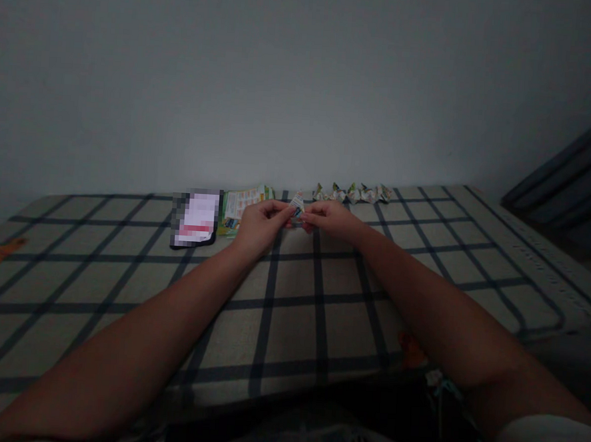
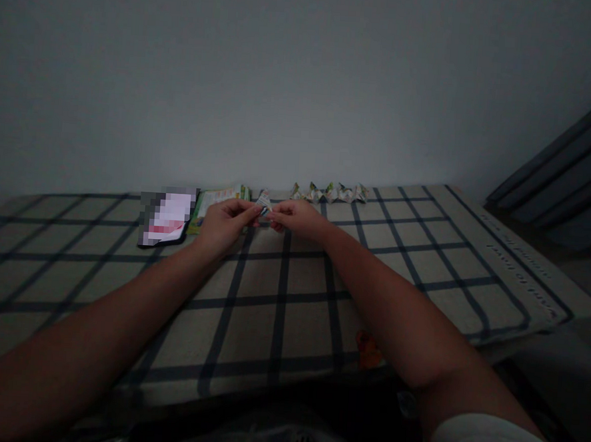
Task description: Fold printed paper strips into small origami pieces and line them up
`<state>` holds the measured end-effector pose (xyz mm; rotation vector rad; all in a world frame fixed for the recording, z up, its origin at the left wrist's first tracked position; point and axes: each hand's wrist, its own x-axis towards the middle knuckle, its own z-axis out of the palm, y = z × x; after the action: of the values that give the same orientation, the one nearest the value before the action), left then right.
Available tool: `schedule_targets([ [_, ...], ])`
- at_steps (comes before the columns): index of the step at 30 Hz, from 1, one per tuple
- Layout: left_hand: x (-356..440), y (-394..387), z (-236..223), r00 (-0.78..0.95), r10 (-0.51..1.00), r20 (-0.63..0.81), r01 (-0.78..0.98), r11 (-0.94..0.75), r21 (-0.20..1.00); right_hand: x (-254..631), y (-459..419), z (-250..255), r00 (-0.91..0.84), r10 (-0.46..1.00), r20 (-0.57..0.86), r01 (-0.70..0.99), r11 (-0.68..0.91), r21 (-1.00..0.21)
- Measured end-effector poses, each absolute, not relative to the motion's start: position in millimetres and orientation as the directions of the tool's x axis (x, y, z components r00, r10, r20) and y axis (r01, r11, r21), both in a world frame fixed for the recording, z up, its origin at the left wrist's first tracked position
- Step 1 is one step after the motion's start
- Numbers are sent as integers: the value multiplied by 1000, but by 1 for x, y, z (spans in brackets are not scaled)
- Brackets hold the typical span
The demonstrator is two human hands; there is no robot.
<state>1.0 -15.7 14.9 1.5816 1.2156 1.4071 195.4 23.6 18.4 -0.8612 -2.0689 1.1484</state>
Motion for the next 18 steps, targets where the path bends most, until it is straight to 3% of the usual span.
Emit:
schedule_targets([
  [9, -1, -18, 21, -83, 926, 369, 215, -345, 914, 194, 21, 20, -588, 787, 187, 247, 395, -885],
  [18, 1, -7, 9, -111, 958, 266, -29, -270, 962, 194, 26, 15, -574, 797, 185, 178, 341, -923],
])
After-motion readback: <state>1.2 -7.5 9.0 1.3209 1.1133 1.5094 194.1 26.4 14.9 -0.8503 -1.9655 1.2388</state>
